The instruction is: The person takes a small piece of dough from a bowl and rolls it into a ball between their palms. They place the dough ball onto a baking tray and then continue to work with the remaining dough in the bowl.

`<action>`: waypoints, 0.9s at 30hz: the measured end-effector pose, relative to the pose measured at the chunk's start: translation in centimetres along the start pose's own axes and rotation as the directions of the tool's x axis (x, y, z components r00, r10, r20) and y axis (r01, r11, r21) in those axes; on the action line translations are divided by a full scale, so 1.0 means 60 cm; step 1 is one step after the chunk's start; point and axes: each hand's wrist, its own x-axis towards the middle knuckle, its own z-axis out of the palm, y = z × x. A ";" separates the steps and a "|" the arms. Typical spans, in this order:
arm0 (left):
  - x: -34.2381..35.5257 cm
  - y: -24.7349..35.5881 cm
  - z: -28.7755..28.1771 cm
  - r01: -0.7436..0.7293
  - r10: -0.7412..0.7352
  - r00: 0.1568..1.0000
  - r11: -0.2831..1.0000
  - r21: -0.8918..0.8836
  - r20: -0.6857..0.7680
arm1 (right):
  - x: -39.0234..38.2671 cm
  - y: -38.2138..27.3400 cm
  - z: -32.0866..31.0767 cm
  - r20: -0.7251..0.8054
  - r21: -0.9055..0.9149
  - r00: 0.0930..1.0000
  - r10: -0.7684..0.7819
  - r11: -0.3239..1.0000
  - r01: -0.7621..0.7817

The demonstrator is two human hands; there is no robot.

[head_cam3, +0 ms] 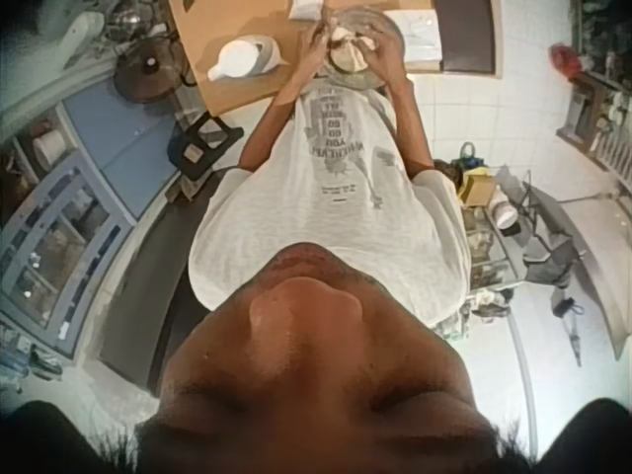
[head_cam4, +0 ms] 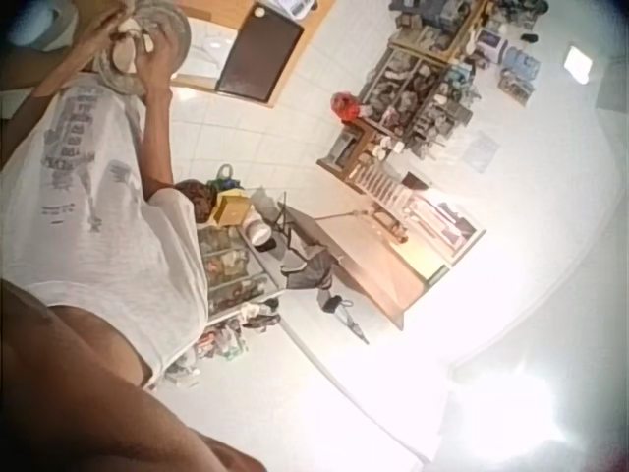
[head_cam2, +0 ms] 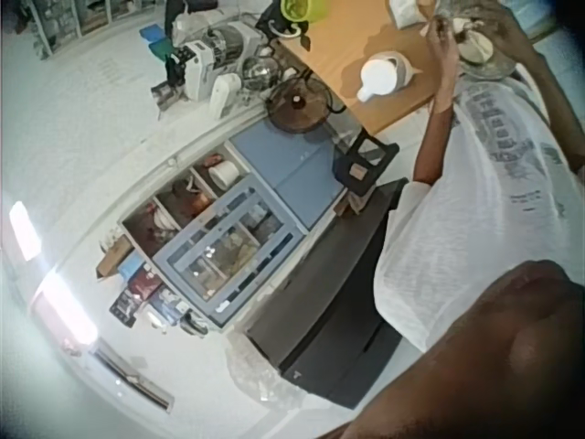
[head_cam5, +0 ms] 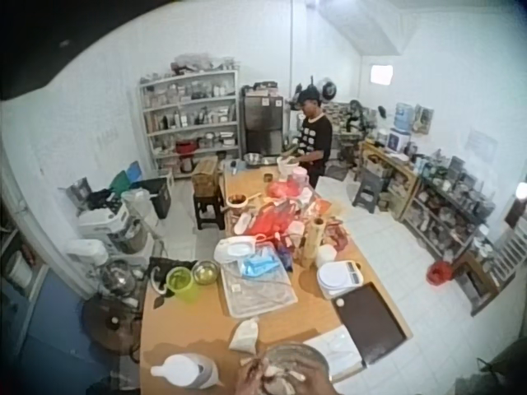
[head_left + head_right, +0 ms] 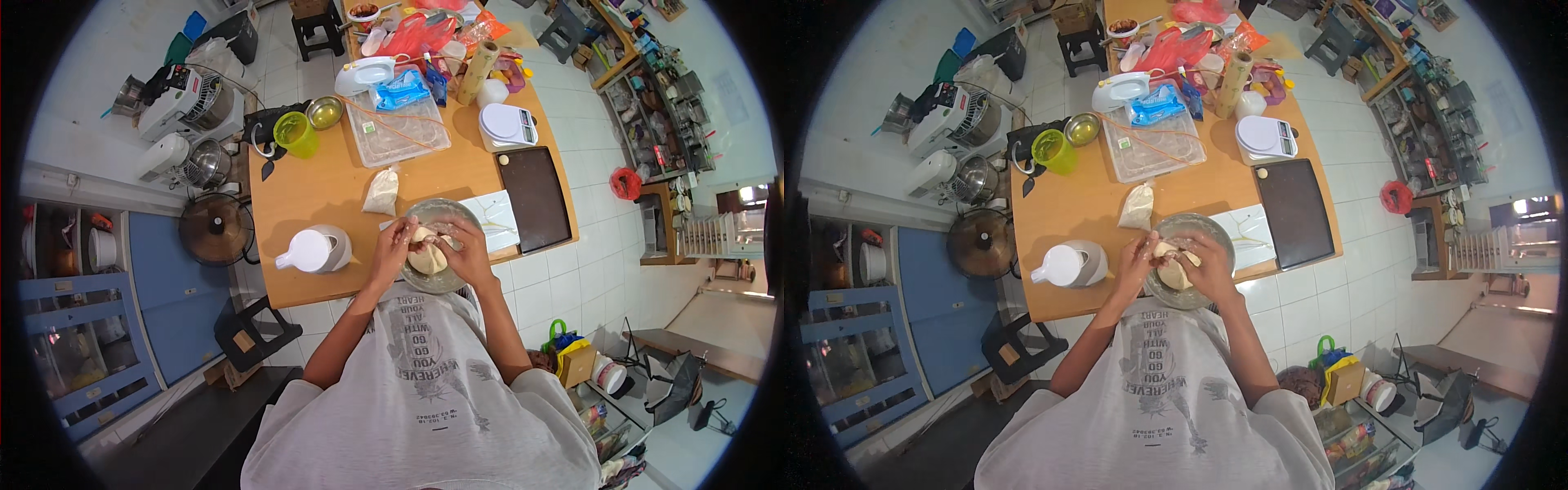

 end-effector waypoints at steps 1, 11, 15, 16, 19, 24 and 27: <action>-0.001 0.001 0.002 -0.008 0.008 1.000 1.000 0.001 0.004 | -0.006 0.005 0.002 0.018 -0.016 0.999 0.034 0.999 -0.034; -0.009 -0.018 -0.003 -0.175 0.164 0.980 0.980 0.091 0.116 | -0.028 0.004 0.030 -0.044 -0.117 0.994 0.103 0.987 -0.107; -0.019 0.004 -0.002 -0.298 0.275 0.954 0.909 0.293 0.117 | -0.052 0.006 0.071 -0.042 0.569 0.835 0.549 0.700 -0.432; -0.021 0.010 -0.006 -0.368 0.337 0.930 0.831 0.417 0.147 | -0.056 0.007 0.076 0.037 0.758 0.763 0.645 0.480 -0.443; -0.022 0.027 -0.026 -0.624 0.529 0.766 0.475 0.620 0.366 | -0.074 0.042 0.086 0.321 0.893 0.621 0.716 -0.009 -0.451; -0.020 0.003 -0.041 -0.407 0.318 0.909 0.816 0.410 0.270 | -0.093 0.023 0.100 0.155 0.826 0.717 0.680 0.310 -0.471; -0.016 -0.026 -0.038 -0.070 0.059 0.985 0.996 0.063 0.160 | -0.082 -0.013 0.074 -0.110 0.401 0.929 0.352 0.871 -0.283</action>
